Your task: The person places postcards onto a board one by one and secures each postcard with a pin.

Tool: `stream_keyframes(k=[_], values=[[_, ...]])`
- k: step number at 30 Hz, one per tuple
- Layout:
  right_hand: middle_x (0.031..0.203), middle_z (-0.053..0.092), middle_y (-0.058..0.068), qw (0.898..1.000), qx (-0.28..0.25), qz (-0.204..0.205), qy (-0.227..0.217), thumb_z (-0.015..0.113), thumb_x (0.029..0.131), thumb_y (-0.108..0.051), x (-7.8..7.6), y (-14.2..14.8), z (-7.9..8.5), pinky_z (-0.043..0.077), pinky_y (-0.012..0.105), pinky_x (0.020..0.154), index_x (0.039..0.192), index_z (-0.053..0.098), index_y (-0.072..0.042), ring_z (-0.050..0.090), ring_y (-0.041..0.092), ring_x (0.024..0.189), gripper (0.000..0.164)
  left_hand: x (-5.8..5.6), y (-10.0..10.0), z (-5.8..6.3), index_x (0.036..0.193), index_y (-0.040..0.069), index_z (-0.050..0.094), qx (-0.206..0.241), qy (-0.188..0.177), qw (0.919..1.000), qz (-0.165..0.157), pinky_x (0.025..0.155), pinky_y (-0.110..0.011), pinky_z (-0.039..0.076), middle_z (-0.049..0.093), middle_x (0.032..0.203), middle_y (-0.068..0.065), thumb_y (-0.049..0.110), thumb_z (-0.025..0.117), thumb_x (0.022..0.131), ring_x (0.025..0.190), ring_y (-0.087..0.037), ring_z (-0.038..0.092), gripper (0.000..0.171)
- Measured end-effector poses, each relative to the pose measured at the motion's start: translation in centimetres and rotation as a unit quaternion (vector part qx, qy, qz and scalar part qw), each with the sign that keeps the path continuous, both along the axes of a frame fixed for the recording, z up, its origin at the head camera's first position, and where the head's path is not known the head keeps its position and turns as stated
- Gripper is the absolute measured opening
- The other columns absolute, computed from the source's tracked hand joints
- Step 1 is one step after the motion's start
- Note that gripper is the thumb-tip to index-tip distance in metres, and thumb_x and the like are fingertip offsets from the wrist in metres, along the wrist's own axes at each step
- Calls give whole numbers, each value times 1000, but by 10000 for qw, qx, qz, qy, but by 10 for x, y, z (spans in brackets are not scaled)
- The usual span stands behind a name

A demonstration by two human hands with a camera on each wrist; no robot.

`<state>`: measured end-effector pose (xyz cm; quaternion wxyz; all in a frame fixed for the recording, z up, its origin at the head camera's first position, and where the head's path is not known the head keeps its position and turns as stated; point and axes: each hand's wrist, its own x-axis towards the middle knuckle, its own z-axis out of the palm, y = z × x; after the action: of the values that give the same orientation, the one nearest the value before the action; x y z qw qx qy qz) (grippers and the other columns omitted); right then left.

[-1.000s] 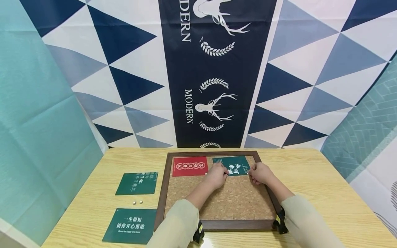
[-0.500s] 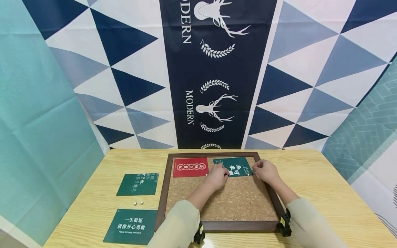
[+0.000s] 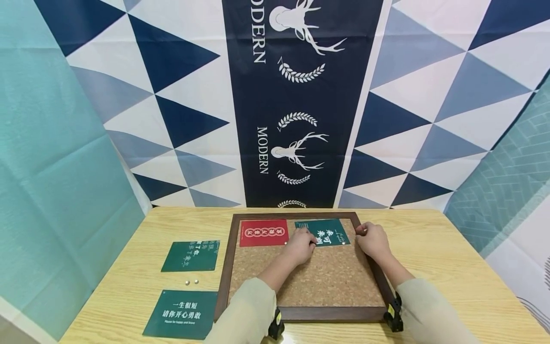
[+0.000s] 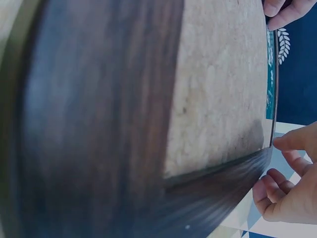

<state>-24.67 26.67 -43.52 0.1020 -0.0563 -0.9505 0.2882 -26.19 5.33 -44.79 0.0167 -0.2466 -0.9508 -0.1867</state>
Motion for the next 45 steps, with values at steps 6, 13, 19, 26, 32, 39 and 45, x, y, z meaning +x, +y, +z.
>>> stream_keyframes(k=[6, 13, 19, 26, 32, 39, 45], values=[[96, 49, 28, 9998, -18, -74, -169, 50, 77, -2, 0, -2, -8, 44, 40, 64, 105, 54, 10, 50, 34, 83, 31, -1, -3, -3, 96, 19, 68, 72, -24, 10000, -45, 84, -23, 41, 56, 99, 1, 18, 56, 85, 95, -13, 48, 17], [100, 48, 30, 9998, 8, -80, -207, 49, 77, -1, -1, -4, -9, 44, 45, 71, 107, 53, 12, 48, 37, 90, 33, -1, -8, -4, 97, 18, 67, 366, -202, 9991, -79, 88, -26, 41, 56, 103, 0, 19, 54, 86, 100, -15, 48, 17], [103, 50, 31, 9998, -13, 9, -192, 49, 77, -1, -3, -3, -10, 43, 49, 79, 108, 53, 13, 47, 42, 97, 34, -2, -11, -2, 99, 19, 67, 518, -222, 9984, -14, 91, -28, 41, 56, 105, 0, 22, 54, 86, 104, -15, 48, 18], [103, 50, 32, 9998, -42, 52, -193, 49, 77, -1, -4, -1, -9, 43, 48, 78, 108, 52, 14, 49, 42, 96, 35, -1, -18, 6, 100, 15, 66, 716, -180, 9972, -94, 90, -27, 42, 57, 102, -1, 20, 56, 85, 102, -15, 51, 19], [103, 50, 32, 9998, -31, 45, -179, 47, 75, -1, -5, 3, -7, 44, 47, 76, 109, 52, 14, 50, 41, 93, 37, -1, -27, 13, 99, 12, 66, 887, -91, 9959, -138, 91, -29, 42, 59, 101, -1, 20, 58, 84, 103, -16, 52, 19], [102, 50, 32, 9998, -7, 43, -214, 48, 75, -1, -5, 5, -6, 44, 47, 75, 109, 52, 14, 50, 40, 93, 37, -1, -38, 19, 104, 12, 64, 1196, -481, 9916, 115, 92, -34, 43, 53, 120, -10, 20, 58, 84, 115, -21, 46, 23], [103, 48, 33, 9995, -54, 21, -325, 48, 77, -2, -3, 5, -5, 44, 46, 73, 112, 49, 14, 49, 41, 93, 38, -1, -48, 23, 105, 8, 63, 1387, -445, 9893, 129, 98, -37, 37, 48, 128, -13, 19, 59, 83, 121, -26, 41, 24]])
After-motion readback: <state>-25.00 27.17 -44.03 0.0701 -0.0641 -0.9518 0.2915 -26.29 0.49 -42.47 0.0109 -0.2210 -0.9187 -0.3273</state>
